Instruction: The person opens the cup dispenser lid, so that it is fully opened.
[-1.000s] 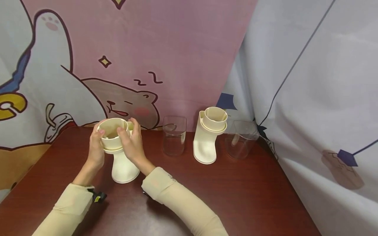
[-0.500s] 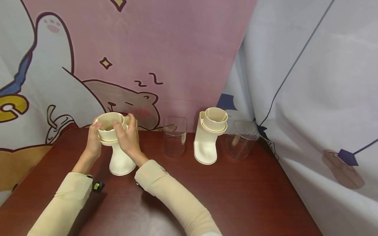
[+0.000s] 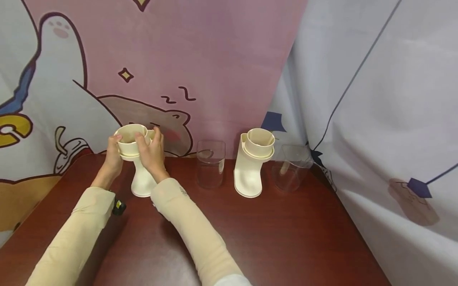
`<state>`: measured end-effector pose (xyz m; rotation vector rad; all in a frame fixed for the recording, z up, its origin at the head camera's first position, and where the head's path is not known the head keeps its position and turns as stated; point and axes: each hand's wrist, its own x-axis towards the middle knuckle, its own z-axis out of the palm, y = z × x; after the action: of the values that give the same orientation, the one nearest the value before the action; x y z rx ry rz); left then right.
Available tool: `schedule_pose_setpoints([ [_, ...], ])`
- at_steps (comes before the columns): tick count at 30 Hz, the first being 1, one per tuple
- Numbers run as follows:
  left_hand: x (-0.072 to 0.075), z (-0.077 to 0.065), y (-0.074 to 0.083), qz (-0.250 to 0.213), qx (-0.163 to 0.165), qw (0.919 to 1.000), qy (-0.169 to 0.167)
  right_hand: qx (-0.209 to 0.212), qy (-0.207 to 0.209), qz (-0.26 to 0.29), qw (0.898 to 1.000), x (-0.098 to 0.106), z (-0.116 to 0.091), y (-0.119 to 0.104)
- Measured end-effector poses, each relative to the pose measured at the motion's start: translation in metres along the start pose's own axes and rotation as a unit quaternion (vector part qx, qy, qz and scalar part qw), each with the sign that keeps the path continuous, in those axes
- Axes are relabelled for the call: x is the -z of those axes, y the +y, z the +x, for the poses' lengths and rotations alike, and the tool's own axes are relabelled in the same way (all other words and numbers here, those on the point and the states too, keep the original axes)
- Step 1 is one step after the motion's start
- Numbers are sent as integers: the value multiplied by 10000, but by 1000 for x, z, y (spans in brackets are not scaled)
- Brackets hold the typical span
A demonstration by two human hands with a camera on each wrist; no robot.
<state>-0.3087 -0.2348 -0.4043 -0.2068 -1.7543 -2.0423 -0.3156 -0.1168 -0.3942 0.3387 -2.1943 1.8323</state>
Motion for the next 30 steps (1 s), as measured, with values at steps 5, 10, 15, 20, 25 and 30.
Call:
schedule_pose_setpoints([
  [5, -1, 6, -4, 136, 191, 9997, -8, -105, 30, 103, 9999, 0, 5, 3],
  [10, 0, 8, -7, 57, 234, 9997, 15, -119, 105, 85, 9998, -3, 6, 4],
  [15, 1, 11, -7, -158, 149, 9998, 26, -98, 104, 55, 9999, -5, 7, 3],
  [20, -3, 13, -4, -88, 450, 9986, -247, -206, 93, 0, 9997, 1, 9, 2],
  [25, -2, 9, 1, 4, 697, 9966, -447, -328, -219, -194, 9990, 10, 10, 1],
  [30, 4, 8, 8, -72, 745, 9955, -587, -307, -613, -229, 9974, 17, 8, -6],
])
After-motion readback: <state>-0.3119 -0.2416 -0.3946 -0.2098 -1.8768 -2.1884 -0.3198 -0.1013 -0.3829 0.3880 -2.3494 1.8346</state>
